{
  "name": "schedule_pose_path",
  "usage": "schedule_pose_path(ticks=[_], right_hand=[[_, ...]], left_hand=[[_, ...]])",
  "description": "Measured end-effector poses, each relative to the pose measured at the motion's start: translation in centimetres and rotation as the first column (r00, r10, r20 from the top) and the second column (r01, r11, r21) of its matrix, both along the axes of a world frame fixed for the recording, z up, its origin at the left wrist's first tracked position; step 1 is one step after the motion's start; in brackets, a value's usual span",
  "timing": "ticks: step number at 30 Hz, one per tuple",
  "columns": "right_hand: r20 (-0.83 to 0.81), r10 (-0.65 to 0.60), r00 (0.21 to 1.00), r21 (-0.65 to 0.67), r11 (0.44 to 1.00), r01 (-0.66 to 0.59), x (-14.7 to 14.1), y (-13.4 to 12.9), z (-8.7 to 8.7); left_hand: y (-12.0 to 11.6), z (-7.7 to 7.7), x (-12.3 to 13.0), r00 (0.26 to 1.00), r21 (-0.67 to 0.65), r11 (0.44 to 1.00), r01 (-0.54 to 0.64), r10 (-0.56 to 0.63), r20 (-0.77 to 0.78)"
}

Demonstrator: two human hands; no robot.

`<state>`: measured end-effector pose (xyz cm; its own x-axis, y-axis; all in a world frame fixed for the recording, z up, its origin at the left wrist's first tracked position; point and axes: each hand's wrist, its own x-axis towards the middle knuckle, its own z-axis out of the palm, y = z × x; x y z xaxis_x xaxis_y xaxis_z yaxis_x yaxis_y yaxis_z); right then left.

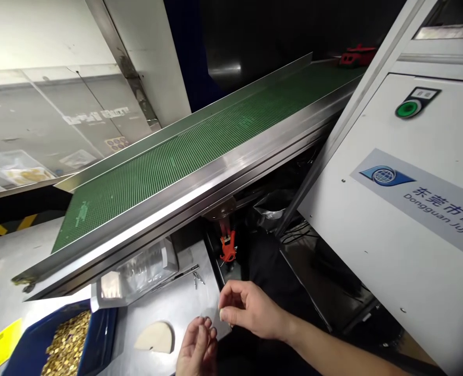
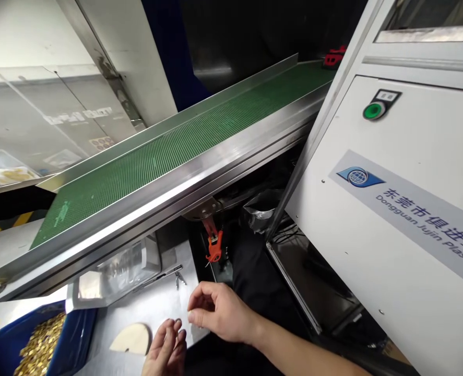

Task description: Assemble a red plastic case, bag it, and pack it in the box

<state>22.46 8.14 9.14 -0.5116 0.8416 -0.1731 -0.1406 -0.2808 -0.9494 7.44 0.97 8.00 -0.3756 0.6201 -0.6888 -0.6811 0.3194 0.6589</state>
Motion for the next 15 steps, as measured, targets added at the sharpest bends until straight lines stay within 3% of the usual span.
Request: schedule_pose_path(ticks=[5,11,15], right_hand=[[0.031,0.026,0.999,-0.011,1.000,-0.026,0.1,-0.6,-0.2],[0.054,0.021,0.998,-0.015,1.000,-0.020,-0.1,-1.0,-1.1],[0.154,-0.034,0.988,0.087,0.996,0.020,0.1,-1.1,-0.6]], left_hand=[[0.1,-0.7,-0.1,1.000,0.031,0.999,-0.005,0.005,0.021],[0.0,-1.8,-0.8,0.996,-0.022,0.999,-0.028,0.030,0.090],[-0.5,-2.0,-0.5,0.997,-0.041,0.998,-0.054,0.056,0.045]])
